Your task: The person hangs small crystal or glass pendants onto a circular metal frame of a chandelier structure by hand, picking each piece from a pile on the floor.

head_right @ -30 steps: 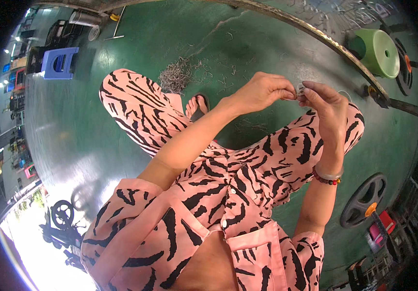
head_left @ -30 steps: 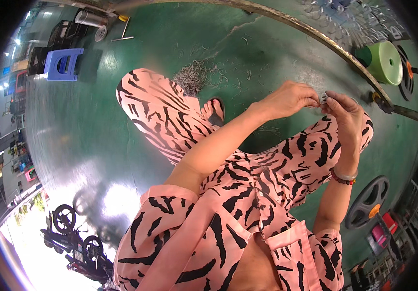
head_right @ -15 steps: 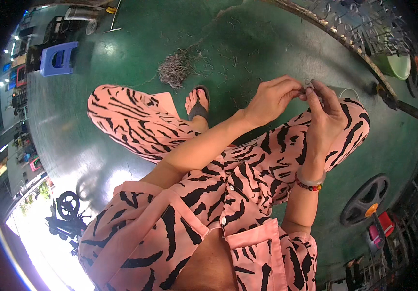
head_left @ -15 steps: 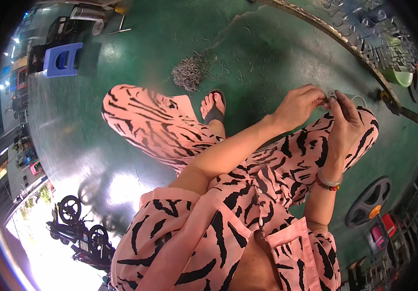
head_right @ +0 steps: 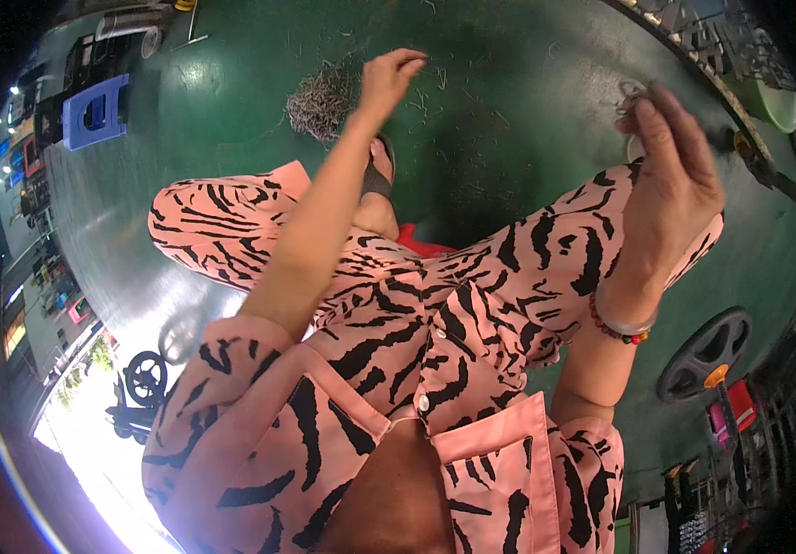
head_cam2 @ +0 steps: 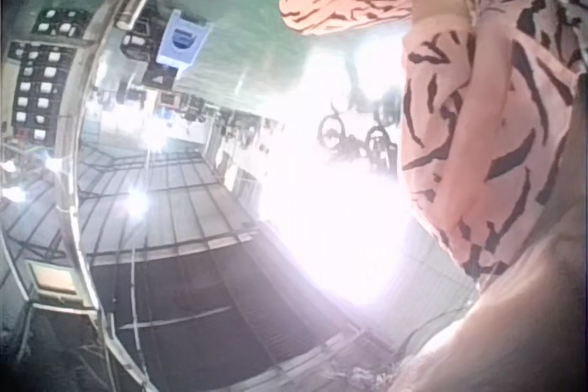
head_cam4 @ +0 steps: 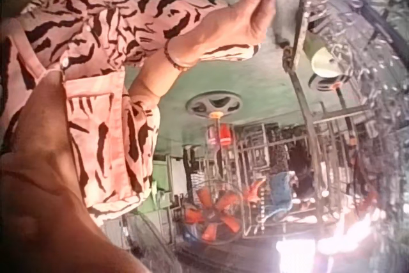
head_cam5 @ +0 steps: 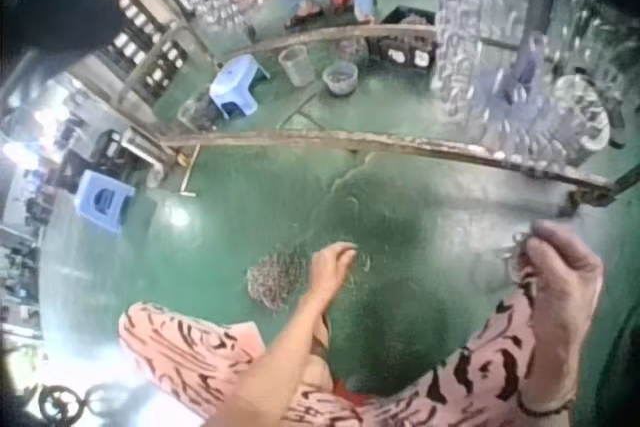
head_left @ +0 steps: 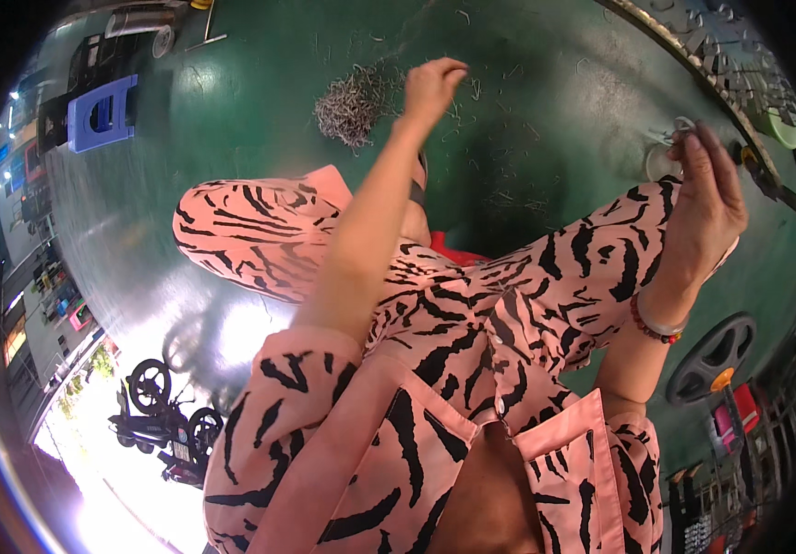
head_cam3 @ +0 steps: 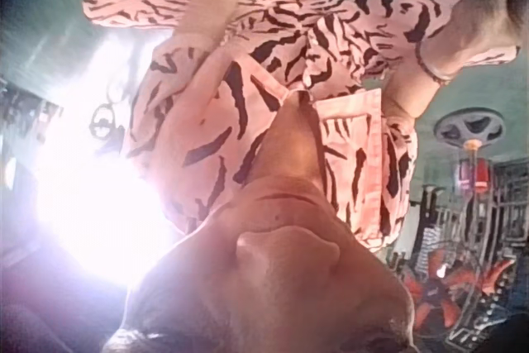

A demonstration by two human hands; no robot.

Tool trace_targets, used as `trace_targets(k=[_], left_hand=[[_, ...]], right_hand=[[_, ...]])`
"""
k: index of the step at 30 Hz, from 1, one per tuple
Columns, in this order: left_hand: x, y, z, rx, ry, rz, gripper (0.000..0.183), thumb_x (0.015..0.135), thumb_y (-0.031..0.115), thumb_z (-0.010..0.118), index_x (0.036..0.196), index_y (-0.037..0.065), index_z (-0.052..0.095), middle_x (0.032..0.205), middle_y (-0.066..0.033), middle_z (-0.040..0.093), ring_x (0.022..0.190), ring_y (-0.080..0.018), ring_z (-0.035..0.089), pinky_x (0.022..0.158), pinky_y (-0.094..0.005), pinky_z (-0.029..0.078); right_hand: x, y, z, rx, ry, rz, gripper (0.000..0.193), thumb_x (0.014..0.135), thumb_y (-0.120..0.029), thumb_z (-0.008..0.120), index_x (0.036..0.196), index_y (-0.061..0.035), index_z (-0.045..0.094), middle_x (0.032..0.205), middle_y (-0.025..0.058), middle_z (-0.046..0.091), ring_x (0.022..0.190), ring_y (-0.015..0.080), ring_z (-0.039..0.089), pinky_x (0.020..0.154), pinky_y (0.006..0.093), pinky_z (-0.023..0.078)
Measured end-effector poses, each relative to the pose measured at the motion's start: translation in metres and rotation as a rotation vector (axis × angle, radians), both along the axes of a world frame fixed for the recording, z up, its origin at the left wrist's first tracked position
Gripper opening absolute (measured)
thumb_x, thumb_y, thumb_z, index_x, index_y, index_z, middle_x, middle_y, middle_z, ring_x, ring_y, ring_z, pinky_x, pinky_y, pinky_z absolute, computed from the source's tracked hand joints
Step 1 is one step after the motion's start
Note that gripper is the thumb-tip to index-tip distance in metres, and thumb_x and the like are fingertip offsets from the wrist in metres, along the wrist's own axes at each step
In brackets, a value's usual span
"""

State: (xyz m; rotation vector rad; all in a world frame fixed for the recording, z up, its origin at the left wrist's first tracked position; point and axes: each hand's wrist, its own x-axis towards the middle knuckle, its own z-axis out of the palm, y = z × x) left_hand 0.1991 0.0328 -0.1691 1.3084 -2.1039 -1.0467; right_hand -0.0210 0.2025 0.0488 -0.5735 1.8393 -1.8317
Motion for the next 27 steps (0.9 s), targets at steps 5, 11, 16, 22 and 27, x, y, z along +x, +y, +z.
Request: trace_targets(k=[5, 11, 16, 22, 27], left_hand=[[0.040, -0.019, -0.028, 0.065, -0.387, -0.352, 0.018, 0.079, 0.024, 0.065, 0.091, 0.011, 0.069, 0.086, -0.0102, 0.067, 0.080, -0.0276, 0.064, 0.073, -0.0362, 0.049], [0.036, 0.004, -0.030, -0.090, -0.451, -0.602, 0.016, 0.078, 0.024, 0.064, 0.089, 0.012, 0.067, 0.088, -0.0065, 0.063, 0.090, -0.0252, 0.059, 0.074, -0.0390, 0.049], [0.011, 0.050, -0.046, -0.356, -0.483, -0.559, 0.019, 0.074, 0.009, 0.059, 0.093, 0.003, 0.058, 0.108, -0.0128, 0.053, 0.110, -0.0306, 0.048, 0.077, -0.0386, 0.049], [0.001, 0.070, -0.043, -0.164, -0.483, -0.383, 0.012, 0.081, 0.005, 0.049, 0.092, 0.003, 0.054, 0.100, -0.0149, 0.051, 0.106, -0.0318, 0.047, 0.079, -0.0403, 0.048], [-0.088, 0.053, 0.093, 0.059, 0.193, -0.114, 0.015, 0.087, 0.009, 0.054, 0.098, -0.001, 0.057, 0.083, -0.0117, 0.063, 0.074, -0.0215, 0.061, 0.067, -0.0316, 0.050]], right_hand=[[-0.013, -0.007, -0.004, -0.092, 0.031, 0.022, 0.018, 0.079, 0.005, 0.064, 0.096, 0.0114, 0.062, 0.085, 0.0169, 0.066, 0.071, 0.0201, 0.063, 0.066, 0.0262, 0.051], [-0.013, -0.017, 0.003, -0.118, 0.043, 0.076, 0.016, 0.079, 0.004, 0.064, 0.094, 0.0100, 0.063, 0.085, 0.0165, 0.066, 0.071, 0.0193, 0.063, 0.066, 0.0249, 0.050], [-0.011, -0.010, 0.017, 0.025, 0.061, 0.039, 0.018, 0.079, 0.003, 0.063, 0.096, 0.0060, 0.065, 0.084, 0.0131, 0.066, 0.071, 0.0175, 0.063, 0.067, 0.0241, 0.049], [-0.001, -0.011, 0.004, 0.052, -0.125, 0.099, 0.019, 0.077, 0.002, 0.064, 0.095, 0.0064, 0.065, 0.082, 0.0095, 0.066, 0.069, 0.0140, 0.062, 0.066, 0.0232, 0.049], [-0.014, -0.002, 0.017, -0.043, 0.028, 0.107, 0.011, 0.078, 0.005, 0.062, 0.088, 0.0046, 0.067, 0.082, 0.0059, 0.064, 0.069, 0.0106, 0.062, 0.061, 0.0197, 0.048]])
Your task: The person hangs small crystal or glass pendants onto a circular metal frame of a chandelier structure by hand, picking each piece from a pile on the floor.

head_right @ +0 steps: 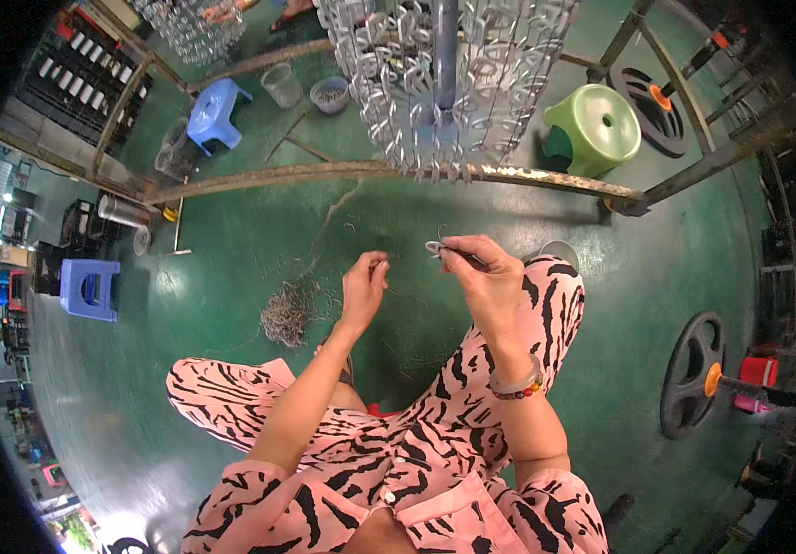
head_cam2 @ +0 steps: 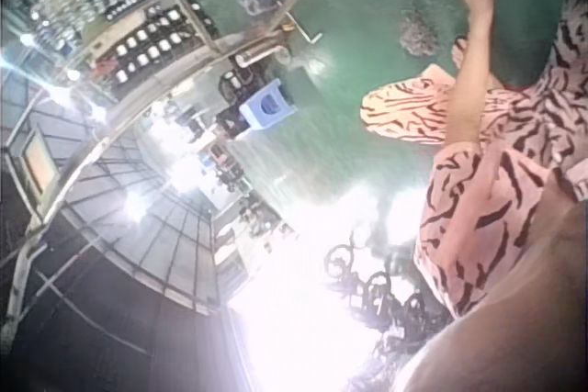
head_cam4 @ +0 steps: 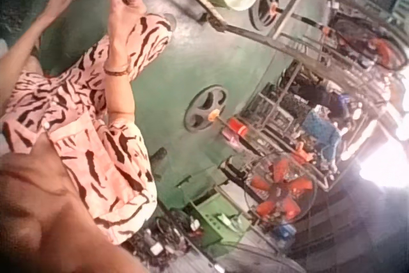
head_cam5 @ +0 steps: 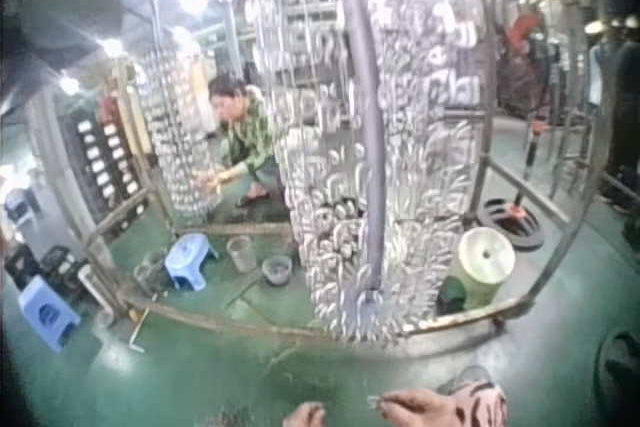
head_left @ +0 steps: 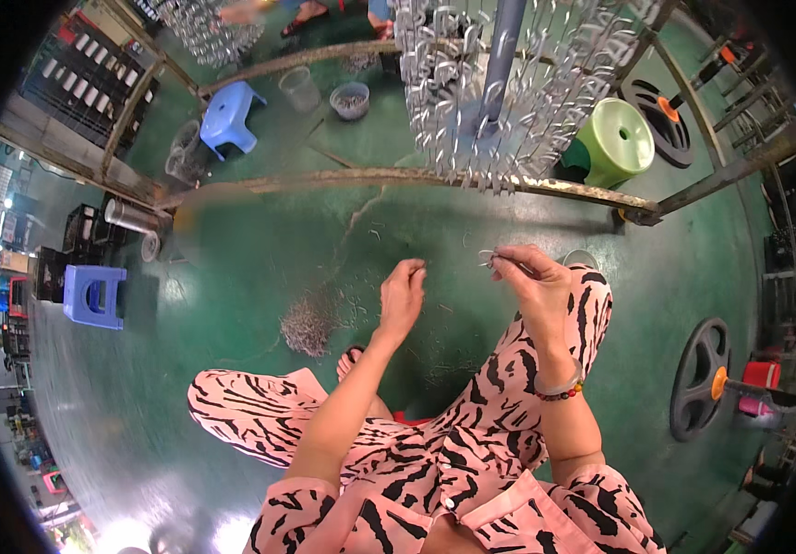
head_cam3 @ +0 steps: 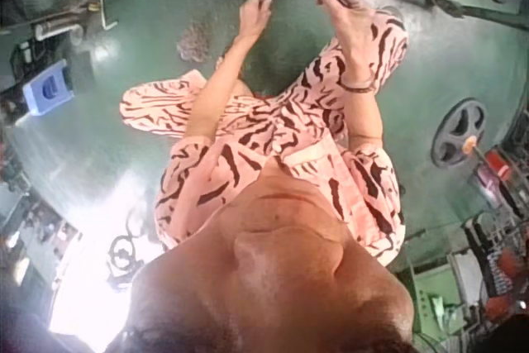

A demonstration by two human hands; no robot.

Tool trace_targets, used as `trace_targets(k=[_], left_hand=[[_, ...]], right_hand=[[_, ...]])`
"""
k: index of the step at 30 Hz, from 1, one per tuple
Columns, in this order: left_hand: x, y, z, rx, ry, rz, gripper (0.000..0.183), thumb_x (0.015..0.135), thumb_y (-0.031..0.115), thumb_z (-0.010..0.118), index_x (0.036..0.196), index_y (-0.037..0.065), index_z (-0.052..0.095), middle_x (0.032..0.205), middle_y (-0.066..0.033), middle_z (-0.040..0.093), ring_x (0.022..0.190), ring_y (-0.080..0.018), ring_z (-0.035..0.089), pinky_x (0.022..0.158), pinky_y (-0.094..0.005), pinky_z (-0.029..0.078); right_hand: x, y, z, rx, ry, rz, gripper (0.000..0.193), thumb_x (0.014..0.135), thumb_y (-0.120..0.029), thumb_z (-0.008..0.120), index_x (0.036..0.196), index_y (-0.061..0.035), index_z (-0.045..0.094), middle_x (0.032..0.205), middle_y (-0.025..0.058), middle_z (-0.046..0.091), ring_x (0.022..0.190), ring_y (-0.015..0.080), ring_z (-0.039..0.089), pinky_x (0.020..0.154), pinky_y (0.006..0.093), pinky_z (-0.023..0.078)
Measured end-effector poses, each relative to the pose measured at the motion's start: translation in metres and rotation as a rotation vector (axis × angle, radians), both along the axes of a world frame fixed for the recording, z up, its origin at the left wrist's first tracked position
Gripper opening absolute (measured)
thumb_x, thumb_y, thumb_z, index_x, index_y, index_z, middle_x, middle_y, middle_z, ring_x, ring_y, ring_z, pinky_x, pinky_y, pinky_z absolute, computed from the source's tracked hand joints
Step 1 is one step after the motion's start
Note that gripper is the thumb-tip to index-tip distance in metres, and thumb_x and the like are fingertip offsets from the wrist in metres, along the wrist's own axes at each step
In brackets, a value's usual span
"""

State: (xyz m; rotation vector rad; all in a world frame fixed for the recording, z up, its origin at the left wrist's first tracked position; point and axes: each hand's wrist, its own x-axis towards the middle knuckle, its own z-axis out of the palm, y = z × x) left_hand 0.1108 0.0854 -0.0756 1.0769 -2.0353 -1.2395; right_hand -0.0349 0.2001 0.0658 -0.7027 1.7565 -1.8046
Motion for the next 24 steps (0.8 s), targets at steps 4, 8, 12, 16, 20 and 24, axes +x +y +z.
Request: trace_targets(k=[4, 8, 12, 16, 20, 24], left_hand=[[-0.033, 0.015, 0.131, 0.221, 0.237, -0.072, 0.018, 0.086, 0.010, 0.060, 0.100, -0.002, 0.061, 0.082, -0.0061, 0.065, 0.072, -0.0087, 0.059, 0.063, -0.0241, 0.049], [-0.046, 0.029, 0.163, 0.224, 0.525, -0.184, 0.013, 0.082, 0.006, 0.064, 0.093, -0.001, 0.063, 0.092, -0.0068, 0.064, 0.071, -0.0115, 0.060, 0.065, -0.0251, 0.049], [-0.048, 0.045, 0.180, 0.045, 0.459, -0.248, 0.012, 0.081, 0.007, 0.066, 0.090, -0.001, 0.064, 0.105, -0.0066, 0.058, 0.081, -0.0104, 0.059, 0.074, -0.0247, 0.048], [-0.052, 0.053, 0.180, -0.111, 0.447, -0.226, 0.013, 0.080, 0.008, 0.067, 0.089, 0.000, 0.064, 0.102, -0.0071, 0.060, 0.085, -0.0143, 0.059, 0.073, -0.0282, 0.049], [-0.060, 0.064, 0.181, -0.218, 0.434, -0.201, 0.012, 0.080, 0.006, 0.066, 0.089, -0.001, 0.062, 0.101, -0.0087, 0.061, 0.085, -0.0165, 0.059, 0.072, -0.0294, 0.050], [-0.063, 0.070, 0.178, -0.005, 0.630, -0.193, 0.009, 0.085, 0.004, 0.060, 0.092, -0.001, 0.058, 0.098, -0.0088, 0.062, 0.075, -0.0108, 0.057, 0.068, -0.0256, 0.050]], right_hand=[[-0.002, 0.004, 0.015, 0.023, 0.073, -0.029, 0.012, 0.078, 0.005, 0.062, 0.089, 0.0051, 0.066, 0.083, 0.0060, 0.064, 0.070, 0.0113, 0.062, 0.063, 0.0205, 0.050], [-0.002, 0.013, 0.024, -0.083, 0.057, -0.043, 0.012, 0.079, 0.004, 0.062, 0.090, 0.0067, 0.066, 0.084, 0.0071, 0.065, 0.071, 0.0116, 0.063, 0.064, 0.0207, 0.050], [0.001, 0.026, 0.037, -0.152, 0.032, -0.081, 0.012, 0.079, 0.003, 0.062, 0.090, 0.0059, 0.066, 0.084, 0.0071, 0.065, 0.071, 0.0119, 0.063, 0.065, 0.0208, 0.050], [0.003, 0.036, 0.049, -0.152, 0.039, -0.078, 0.011, 0.079, 0.004, 0.062, 0.089, 0.0068, 0.066, 0.085, 0.0076, 0.065, 0.072, 0.0120, 0.063, 0.065, 0.0209, 0.050], [0.000, 0.043, 0.049, -0.190, 0.045, -0.081, 0.012, 0.079, 0.005, 0.060, 0.089, 0.0069, 0.065, 0.086, 0.0079, 0.064, 0.072, 0.0131, 0.064, 0.065, 0.0215, 0.051], [0.004, 0.043, 0.052, -0.228, 0.061, -0.026, 0.015, 0.078, 0.009, 0.059, 0.091, 0.0068, 0.065, 0.087, 0.0103, 0.062, 0.073, 0.0162, 0.062, 0.067, 0.0250, 0.053]])
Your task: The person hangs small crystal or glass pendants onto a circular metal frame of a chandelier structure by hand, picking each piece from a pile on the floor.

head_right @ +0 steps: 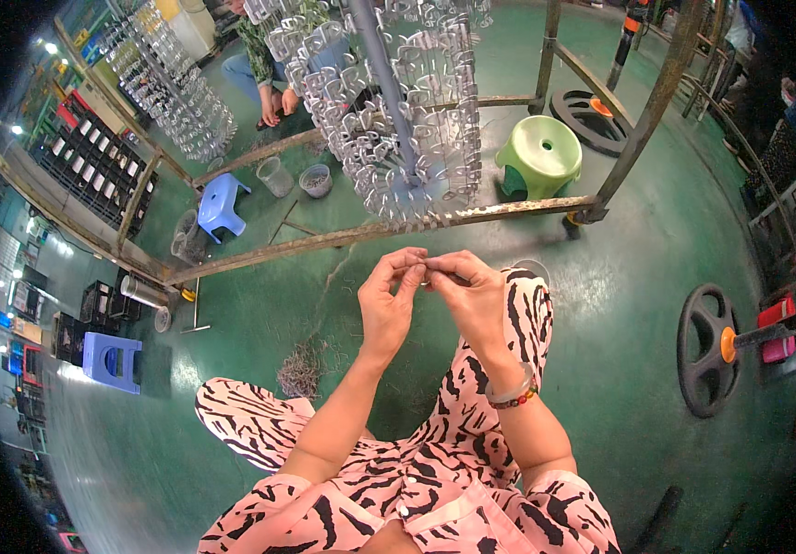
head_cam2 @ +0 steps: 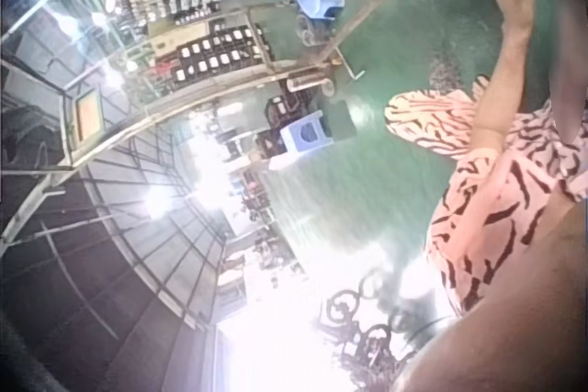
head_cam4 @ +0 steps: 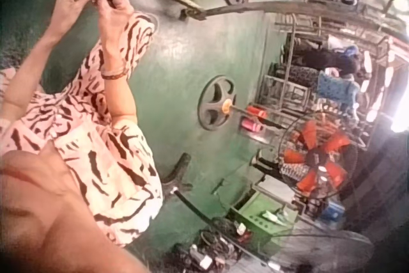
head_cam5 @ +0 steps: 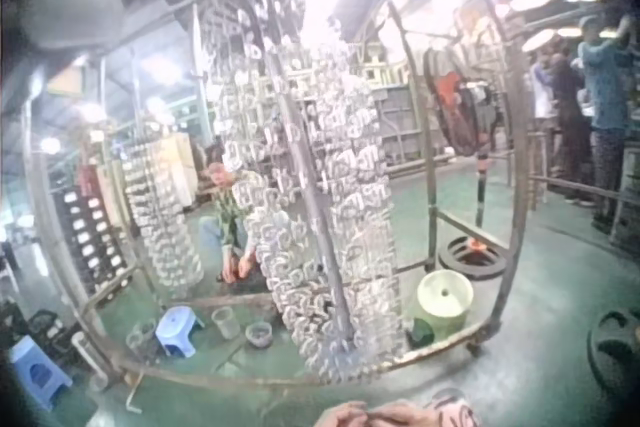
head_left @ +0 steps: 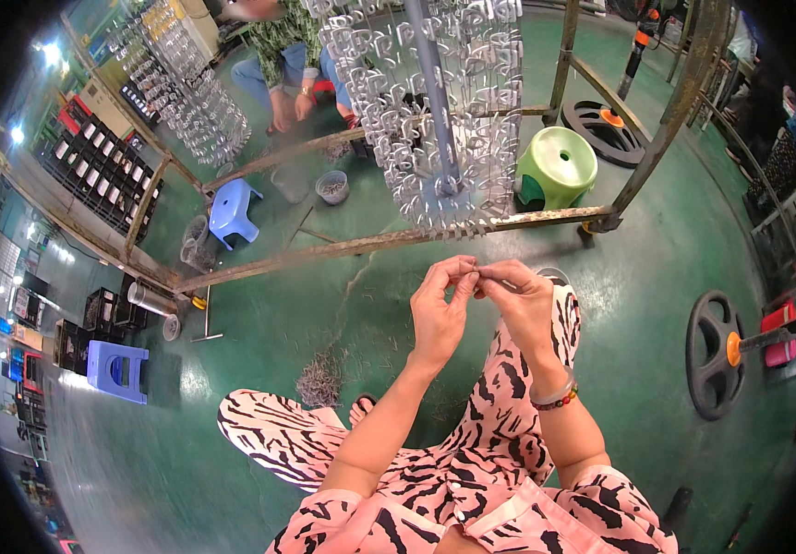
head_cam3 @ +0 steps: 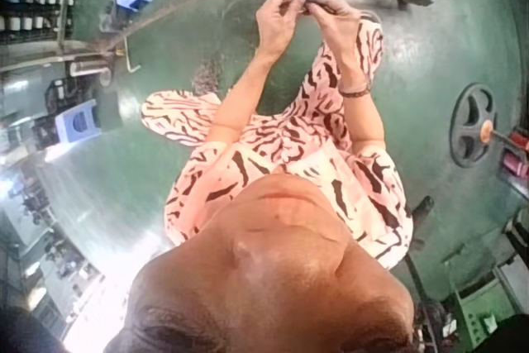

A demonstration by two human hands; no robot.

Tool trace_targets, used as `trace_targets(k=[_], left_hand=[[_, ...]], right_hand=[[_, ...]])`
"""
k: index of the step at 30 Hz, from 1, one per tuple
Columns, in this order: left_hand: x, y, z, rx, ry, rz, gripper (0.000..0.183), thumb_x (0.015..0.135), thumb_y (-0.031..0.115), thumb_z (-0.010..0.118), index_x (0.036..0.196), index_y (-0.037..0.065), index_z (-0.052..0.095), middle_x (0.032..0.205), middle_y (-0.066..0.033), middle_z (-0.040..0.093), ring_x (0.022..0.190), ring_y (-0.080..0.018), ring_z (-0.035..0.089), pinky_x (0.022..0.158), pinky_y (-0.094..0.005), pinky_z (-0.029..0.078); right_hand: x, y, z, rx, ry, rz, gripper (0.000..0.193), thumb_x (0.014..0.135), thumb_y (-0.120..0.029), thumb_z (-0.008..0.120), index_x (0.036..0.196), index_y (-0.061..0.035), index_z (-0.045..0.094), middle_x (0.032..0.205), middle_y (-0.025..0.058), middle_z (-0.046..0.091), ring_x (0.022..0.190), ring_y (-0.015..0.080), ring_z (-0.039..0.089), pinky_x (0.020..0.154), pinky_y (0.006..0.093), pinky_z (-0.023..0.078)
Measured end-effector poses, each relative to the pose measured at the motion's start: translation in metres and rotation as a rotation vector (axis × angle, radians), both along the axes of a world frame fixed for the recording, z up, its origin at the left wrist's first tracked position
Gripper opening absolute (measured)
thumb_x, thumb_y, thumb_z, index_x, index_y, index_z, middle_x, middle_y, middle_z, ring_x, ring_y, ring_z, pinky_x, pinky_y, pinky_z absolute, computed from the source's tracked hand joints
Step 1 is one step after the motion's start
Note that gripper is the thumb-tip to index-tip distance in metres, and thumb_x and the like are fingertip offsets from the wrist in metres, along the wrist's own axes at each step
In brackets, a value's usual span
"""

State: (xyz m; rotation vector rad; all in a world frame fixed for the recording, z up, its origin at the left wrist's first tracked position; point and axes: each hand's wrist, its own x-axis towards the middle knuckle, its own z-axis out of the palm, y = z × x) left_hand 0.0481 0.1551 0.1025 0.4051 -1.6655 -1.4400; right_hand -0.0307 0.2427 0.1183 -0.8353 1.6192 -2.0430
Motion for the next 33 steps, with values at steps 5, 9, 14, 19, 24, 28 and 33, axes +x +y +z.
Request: trace_targets(k=[5, 9, 14, 19, 24, 28, 33], left_hand=[[0.002, -0.007, 0.009, 0.174, 0.057, -0.084, 0.009, 0.089, 0.006, 0.057, 0.095, -0.001, 0.057, 0.095, -0.0060, 0.064, 0.077, -0.0082, 0.057, 0.070, -0.0239, 0.049], [0.001, -0.016, 0.018, 0.043, -0.007, -0.020, 0.009, 0.089, 0.006, 0.056, 0.095, -0.001, 0.057, 0.088, -0.0036, 0.065, 0.077, -0.0069, 0.057, 0.071, -0.0227, 0.048], [0.021, -0.027, 0.019, 0.071, -0.015, 0.019, 0.008, 0.088, 0.006, 0.057, 0.094, 0.000, 0.057, 0.085, -0.0033, 0.065, 0.075, -0.0067, 0.057, 0.071, -0.0226, 0.047], [0.030, -0.031, 0.019, 0.015, -0.051, -0.029, 0.007, 0.089, 0.004, 0.056, 0.095, 0.000, 0.056, 0.090, -0.0047, 0.065, 0.082, -0.0088, 0.058, 0.074, -0.0242, 0.048], [0.041, -0.035, 0.025, 0.031, -0.031, -0.027, 0.007, 0.089, 0.006, 0.056, 0.093, 0.000, 0.056, 0.087, -0.0044, 0.065, 0.078, -0.0083, 0.058, 0.070, -0.0241, 0.049], [0.043, -0.037, 0.025, 0.001, -0.051, -0.039, 0.008, 0.089, 0.006, 0.056, 0.093, -0.001, 0.055, 0.088, -0.0048, 0.065, 0.078, -0.0079, 0.058, 0.070, -0.0238, 0.048], [0.033, -0.033, 0.031, 0.025, -0.025, -0.071, 0.008, 0.089, 0.006, 0.055, 0.094, -0.001, 0.055, 0.087, -0.0041, 0.065, 0.077, -0.0080, 0.057, 0.070, -0.0238, 0.047]], right_hand=[[-0.020, 0.001, 0.012, -0.013, 0.099, 0.067, 0.015, 0.078, 0.005, 0.063, 0.093, 0.0055, 0.066, 0.079, 0.0092, 0.063, 0.062, 0.0133, 0.061, 0.056, 0.0233, 0.051], [-0.067, -0.039, 0.032, -0.012, 0.077, 0.034, 0.024, 0.088, -0.010, 0.055, 0.103, 0.0075, 0.062, 0.065, 0.0036, 0.057, 0.050, 0.0084, 0.051, 0.042, 0.0211, 0.039], [-0.082, -0.100, 0.040, 0.149, 0.214, 0.143, 0.027, 0.088, -0.012, 0.054, 0.112, -0.0028, 0.061, 0.060, -0.0002, 0.054, 0.049, 0.0060, 0.047, 0.041, 0.0200, 0.035], [-0.098, -0.109, 0.038, 0.284, 0.373, 0.178, 0.029, 0.085, -0.011, 0.057, 0.112, 0.0001, 0.060, 0.062, 0.0007, 0.056, 0.049, 0.0057, 0.048, 0.041, 0.0200, 0.034], [-0.100, -0.117, 0.042, 0.333, 0.425, 0.234, 0.026, 0.082, -0.009, 0.060, 0.105, 0.0035, 0.062, 0.064, 0.0046, 0.060, 0.047, 0.0067, 0.048, 0.043, 0.0221, 0.039], [-0.098, -0.115, 0.042, 0.341, 0.498, 0.239, 0.020, 0.081, -0.008, 0.062, 0.096, 0.0053, 0.064, 0.064, 0.0061, 0.062, 0.051, 0.0075, 0.052, 0.045, 0.0228, 0.041], [-0.099, -0.096, 0.045, 0.384, 0.602, 0.126, 0.019, 0.081, -0.007, 0.061, 0.096, 0.0037, 0.064, 0.068, 0.0090, 0.064, 0.058, 0.0102, 0.058, 0.051, 0.0253, 0.045]])
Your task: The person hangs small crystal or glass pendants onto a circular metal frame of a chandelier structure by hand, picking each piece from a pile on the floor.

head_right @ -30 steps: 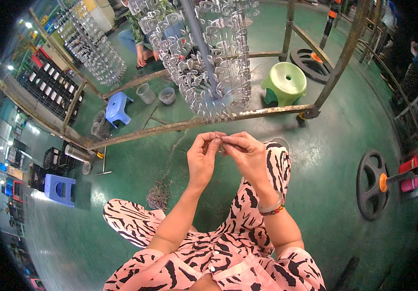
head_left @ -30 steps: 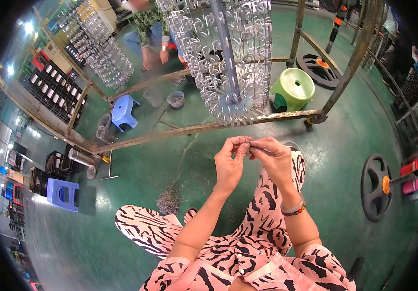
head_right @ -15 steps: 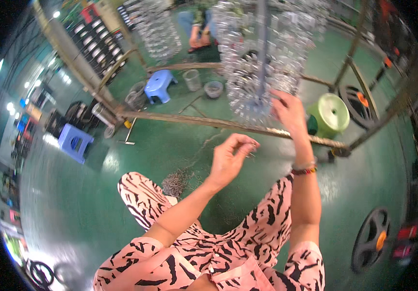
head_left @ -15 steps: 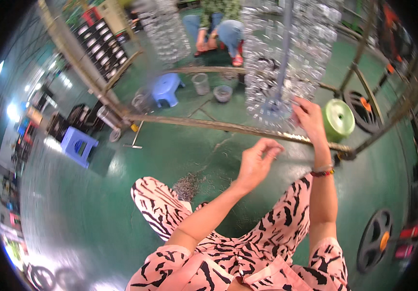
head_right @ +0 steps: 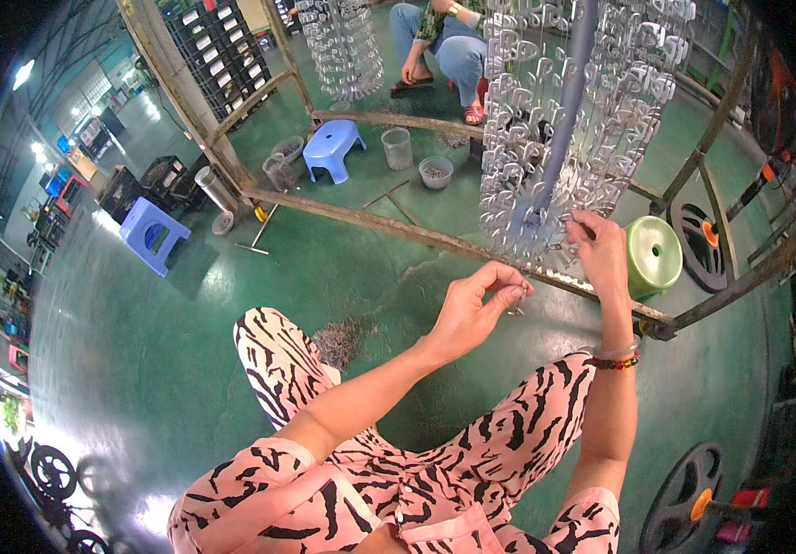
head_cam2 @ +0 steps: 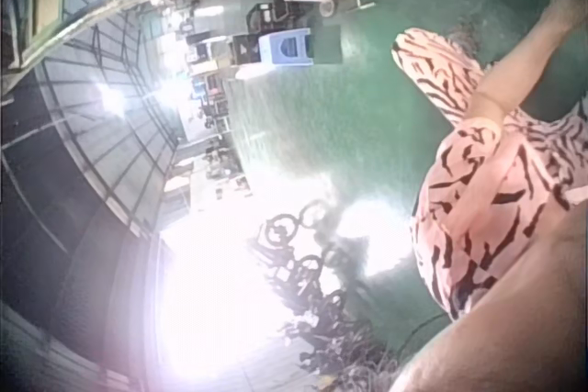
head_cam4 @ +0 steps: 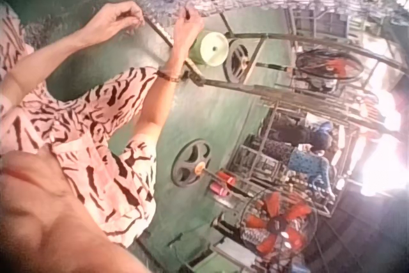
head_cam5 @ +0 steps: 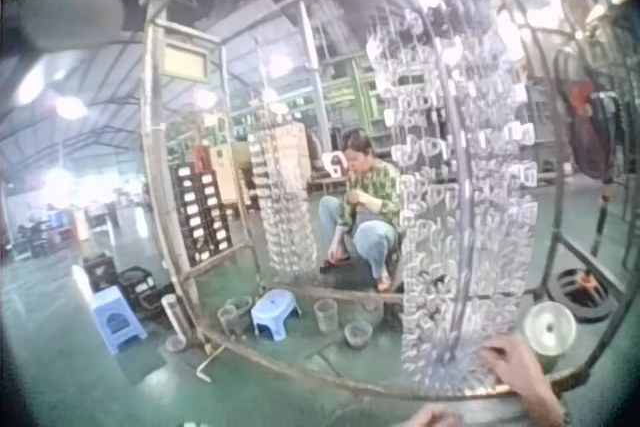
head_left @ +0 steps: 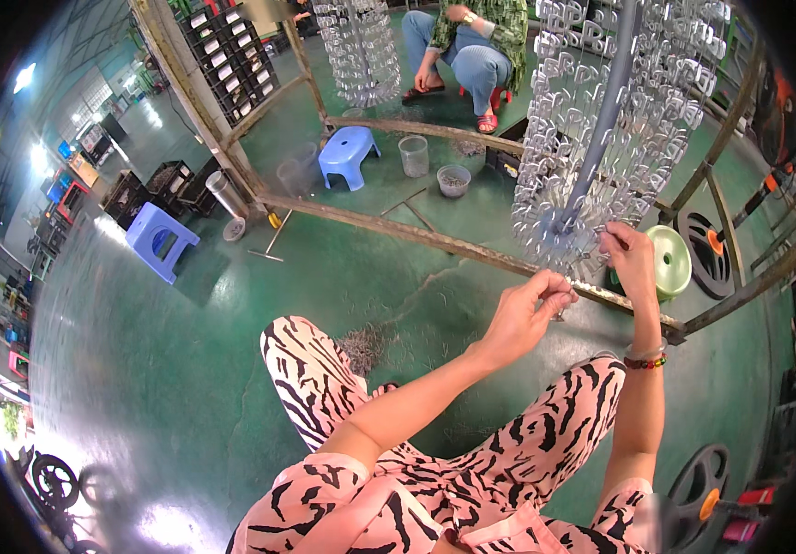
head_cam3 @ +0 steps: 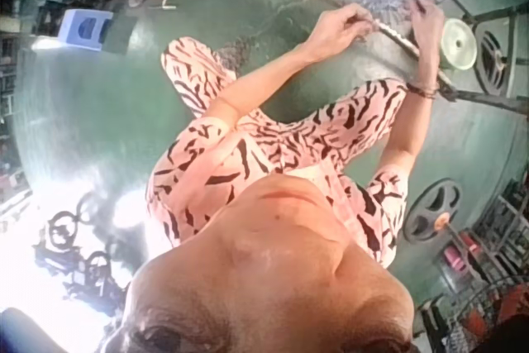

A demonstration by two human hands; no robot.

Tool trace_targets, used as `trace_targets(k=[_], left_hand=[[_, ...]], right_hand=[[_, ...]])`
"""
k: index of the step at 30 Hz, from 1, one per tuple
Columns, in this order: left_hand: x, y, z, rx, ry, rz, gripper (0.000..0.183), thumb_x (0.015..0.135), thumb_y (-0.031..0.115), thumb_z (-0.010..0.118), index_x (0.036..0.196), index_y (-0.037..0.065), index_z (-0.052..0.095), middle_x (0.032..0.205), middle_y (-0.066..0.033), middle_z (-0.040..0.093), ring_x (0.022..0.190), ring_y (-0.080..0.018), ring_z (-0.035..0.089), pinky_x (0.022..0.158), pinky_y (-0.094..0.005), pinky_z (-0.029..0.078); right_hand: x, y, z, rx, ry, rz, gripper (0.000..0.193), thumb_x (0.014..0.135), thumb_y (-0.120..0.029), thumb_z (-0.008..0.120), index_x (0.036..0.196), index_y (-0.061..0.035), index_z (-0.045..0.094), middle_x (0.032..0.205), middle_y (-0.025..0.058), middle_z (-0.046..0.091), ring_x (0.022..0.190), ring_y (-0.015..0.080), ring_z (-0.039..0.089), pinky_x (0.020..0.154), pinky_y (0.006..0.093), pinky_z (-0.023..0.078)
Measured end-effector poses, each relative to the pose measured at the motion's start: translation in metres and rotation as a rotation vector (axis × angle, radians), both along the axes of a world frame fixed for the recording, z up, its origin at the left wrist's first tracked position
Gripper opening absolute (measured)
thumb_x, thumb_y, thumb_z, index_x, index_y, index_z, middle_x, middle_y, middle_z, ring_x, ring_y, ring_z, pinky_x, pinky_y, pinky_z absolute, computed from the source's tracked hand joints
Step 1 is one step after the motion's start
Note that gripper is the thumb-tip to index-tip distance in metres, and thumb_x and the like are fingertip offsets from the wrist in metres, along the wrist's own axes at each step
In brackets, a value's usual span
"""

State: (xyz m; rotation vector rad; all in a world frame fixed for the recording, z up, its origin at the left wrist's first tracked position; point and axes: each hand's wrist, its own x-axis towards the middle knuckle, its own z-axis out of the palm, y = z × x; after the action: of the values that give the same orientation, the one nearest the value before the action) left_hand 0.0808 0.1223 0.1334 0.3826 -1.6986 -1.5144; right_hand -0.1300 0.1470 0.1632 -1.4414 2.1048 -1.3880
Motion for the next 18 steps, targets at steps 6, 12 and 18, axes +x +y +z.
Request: trace_targets(k=[6, 12, 18], left_hand=[[-0.036, -0.005, -0.005, 0.100, 0.140, -0.125, 0.004, 0.090, 0.004, 0.052, 0.093, 0.002, 0.055, 0.089, -0.0046, 0.064, 0.079, -0.0090, 0.055, 0.071, -0.0239, 0.046], [-0.061, -0.009, -0.002, 0.305, 0.152, -0.232, 0.010, 0.091, 0.011, 0.053, 0.094, 0.002, 0.057, 0.086, -0.0071, 0.065, 0.078, -0.0111, 0.059, 0.071, -0.0259, 0.050], [-0.080, -0.009, -0.005, 0.370, 0.065, -0.314, 0.012, 0.090, 0.012, 0.055, 0.095, 0.002, 0.058, 0.085, -0.0057, 0.065, 0.078, -0.0106, 0.060, 0.072, -0.0249, 0.049]], right_hand=[[-0.018, 0.038, 0.006, -0.009, 0.410, -0.138, 0.018, 0.080, -0.007, 0.059, 0.096, -0.0046, 0.066, 0.091, 0.0158, 0.065, 0.082, 0.0308, 0.063, 0.073, 0.0358, 0.048], [-0.020, 0.045, 0.009, -0.074, 0.350, 0.070, 0.018, 0.081, -0.002, 0.057, 0.097, -0.0006, 0.065, 0.079, 0.0080, 0.066, 0.056, 0.0154, 0.053, 0.055, 0.0276, 0.045], [-0.018, 0.058, 0.017, 0.012, 0.196, 0.138, 0.020, 0.081, 0.001, 0.053, 0.096, -0.0009, 0.066, 0.076, 0.0036, 0.062, 0.061, 0.0103, 0.053, 0.055, 0.0241, 0.043]])
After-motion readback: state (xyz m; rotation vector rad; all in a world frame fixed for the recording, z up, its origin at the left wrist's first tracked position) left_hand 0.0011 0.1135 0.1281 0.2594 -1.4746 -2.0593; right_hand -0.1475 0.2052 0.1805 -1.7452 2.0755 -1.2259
